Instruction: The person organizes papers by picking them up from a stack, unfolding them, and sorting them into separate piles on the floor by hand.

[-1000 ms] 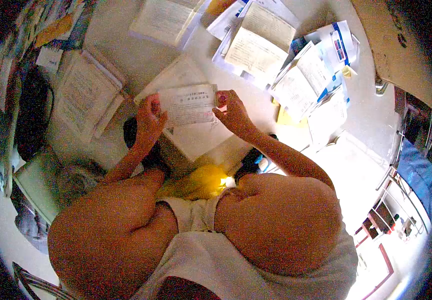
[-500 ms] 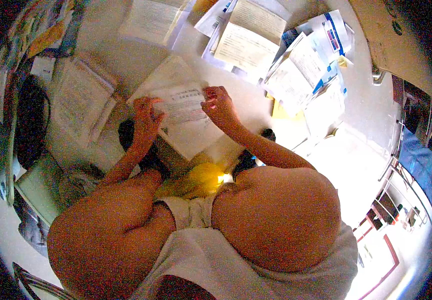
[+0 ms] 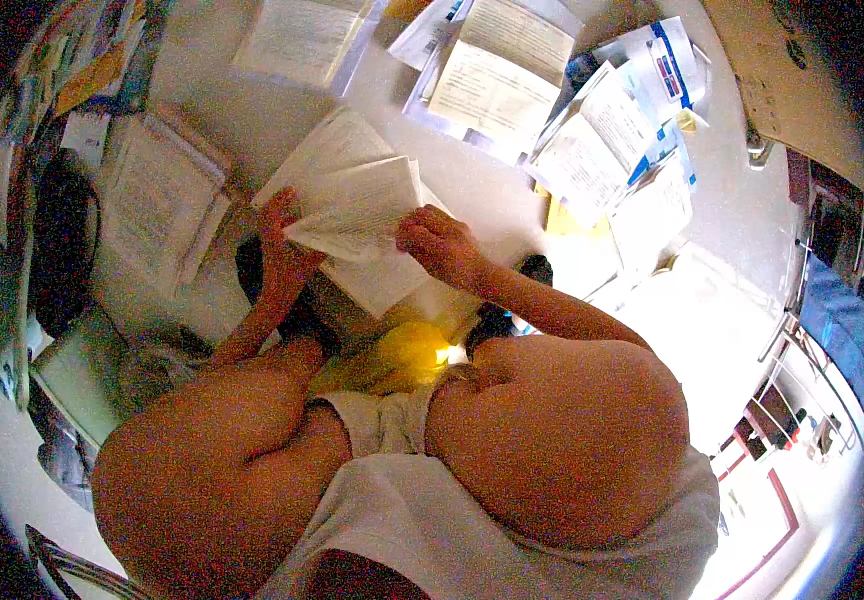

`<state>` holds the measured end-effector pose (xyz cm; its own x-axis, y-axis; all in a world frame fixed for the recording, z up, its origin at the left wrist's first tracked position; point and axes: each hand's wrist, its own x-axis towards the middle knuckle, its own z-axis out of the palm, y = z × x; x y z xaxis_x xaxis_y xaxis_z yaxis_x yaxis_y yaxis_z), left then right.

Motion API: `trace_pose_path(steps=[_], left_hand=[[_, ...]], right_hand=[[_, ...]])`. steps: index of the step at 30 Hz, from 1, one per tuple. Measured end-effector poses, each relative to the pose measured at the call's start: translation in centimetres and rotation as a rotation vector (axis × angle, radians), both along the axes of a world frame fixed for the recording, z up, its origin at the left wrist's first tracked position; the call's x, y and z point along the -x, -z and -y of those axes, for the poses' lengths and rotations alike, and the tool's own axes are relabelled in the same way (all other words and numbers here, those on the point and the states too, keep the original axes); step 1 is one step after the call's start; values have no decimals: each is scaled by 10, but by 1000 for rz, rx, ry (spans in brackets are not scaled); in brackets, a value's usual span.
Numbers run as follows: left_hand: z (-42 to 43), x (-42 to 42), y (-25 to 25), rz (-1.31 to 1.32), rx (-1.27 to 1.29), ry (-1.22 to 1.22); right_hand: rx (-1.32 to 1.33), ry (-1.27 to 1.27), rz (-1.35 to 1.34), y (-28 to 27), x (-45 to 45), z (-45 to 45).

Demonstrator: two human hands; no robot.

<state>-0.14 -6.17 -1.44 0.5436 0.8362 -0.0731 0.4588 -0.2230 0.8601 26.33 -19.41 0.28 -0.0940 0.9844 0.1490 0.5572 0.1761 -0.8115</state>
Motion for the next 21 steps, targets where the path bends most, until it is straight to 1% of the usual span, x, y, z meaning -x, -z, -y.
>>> trace_pose_path(steps=[1, 2, 3, 5, 7, 8, 9, 10, 11, 12, 13, 15, 16, 17, 18, 19, 21], left_hand=[[-3, -1, -9, -25, -85, 54], [-5, -1, -18, -48, -173, 103], [-7, -3, -25, 43, -173, 135], [-7, -4, -29, 137, -177, 164], [-8, -4, -31, 221, -100, 337], [-7, -3, -32, 241, -82, 381], [-7, -2, -33, 262, -64, 425], [-5, 0, -36, 189, 72, 460], [-3, 1, -39, 115, 207, 493], [-3, -3, -45, 143, 216, 506], [-1, -4, -45, 148, 214, 511], [-2, -16, -47, -27, 168, 518], [-6, -24, -58, 158, 403, 449], [-7, -33, -60, 169, 394, 456], [-8, -40, -62, 75, 341, 426], [-9, -49, -64, 36, 379, 384], [-12, -66, -67, -39, 455, 297]], right_hand=[[0, -2, -1, -7, -4, 0], [-71, -54, -12, -15, -10, 0], [-143, -106, -22, -21, -15, 1], [-150, -142, -16, -32, -22, 2], [-156, -173, -9, -36, -26, 11], [-178, -167, -7, -37, -28, 15], [54, -114, -104, -41, -30, 22], [276, -34, -195, -46, -32, 28], [273, -33, -193, -47, -33, 31], [98, 186, -142, -61, -33, 23], [36, 269, -112, -68, -34, 15], [-81, 443, -48, -82, -35, 0], [88, 343, -193, -74, -38, 4], [260, 240, -339, -66, -40, 10], [515, 283, -321, -61, -38, 17], [492, 382, -435, -58, -30, 14], [490, 625, -576, -50, -20, 4]])
